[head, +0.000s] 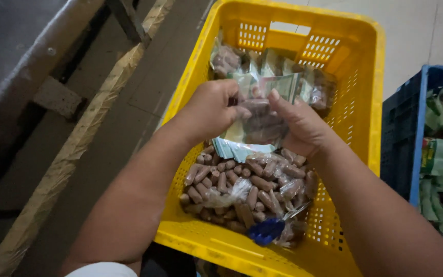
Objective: Packing loose sausages into small plastic bags and organizing them within a yellow plastic crate on a production line.
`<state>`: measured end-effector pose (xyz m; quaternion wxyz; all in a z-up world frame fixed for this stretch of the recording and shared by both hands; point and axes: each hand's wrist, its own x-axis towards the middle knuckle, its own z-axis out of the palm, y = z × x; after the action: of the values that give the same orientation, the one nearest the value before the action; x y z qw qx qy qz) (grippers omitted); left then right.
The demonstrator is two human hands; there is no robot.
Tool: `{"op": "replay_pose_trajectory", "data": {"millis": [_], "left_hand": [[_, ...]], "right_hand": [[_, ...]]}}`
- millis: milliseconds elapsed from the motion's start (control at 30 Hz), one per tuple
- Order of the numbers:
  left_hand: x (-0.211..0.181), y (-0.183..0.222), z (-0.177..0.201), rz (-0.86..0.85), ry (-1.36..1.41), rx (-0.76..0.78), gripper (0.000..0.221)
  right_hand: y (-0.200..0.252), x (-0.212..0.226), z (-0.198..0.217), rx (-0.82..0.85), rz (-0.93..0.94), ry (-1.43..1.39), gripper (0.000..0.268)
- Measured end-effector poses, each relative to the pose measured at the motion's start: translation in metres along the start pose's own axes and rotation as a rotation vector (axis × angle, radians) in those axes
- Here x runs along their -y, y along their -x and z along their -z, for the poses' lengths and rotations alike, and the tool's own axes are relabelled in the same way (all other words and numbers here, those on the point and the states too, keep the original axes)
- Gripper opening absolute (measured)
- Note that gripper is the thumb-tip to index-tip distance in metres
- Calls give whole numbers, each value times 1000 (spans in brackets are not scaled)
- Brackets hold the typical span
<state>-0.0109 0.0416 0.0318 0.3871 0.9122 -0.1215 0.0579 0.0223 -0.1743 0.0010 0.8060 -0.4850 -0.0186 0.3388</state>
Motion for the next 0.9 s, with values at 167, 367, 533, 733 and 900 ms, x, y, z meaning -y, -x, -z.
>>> {"op": "replay_pose_trajectory", "data": {"millis": [167, 367, 533, 733, 900], "left_hand": [[2, -4, -6, -135, 1, -19, 21], [2, -12, -11, -154, 53, -73, 14], [-18, -3, 1, -11, 76, 27, 27], [1, -5, -12, -77, 235, -19, 21], [-28, 0, -13, -16, 342, 1, 20]], "right_hand": [[-1, -1, -4, -11, 13, -62, 31], [-12, 2, 14, 30, -49, -91, 47], [2, 11, -1, 9, -44, -140, 47], [-8, 2, 12, 42, -43, -115, 52], [5, 13, -7, -2, -45, -152, 41]]}}
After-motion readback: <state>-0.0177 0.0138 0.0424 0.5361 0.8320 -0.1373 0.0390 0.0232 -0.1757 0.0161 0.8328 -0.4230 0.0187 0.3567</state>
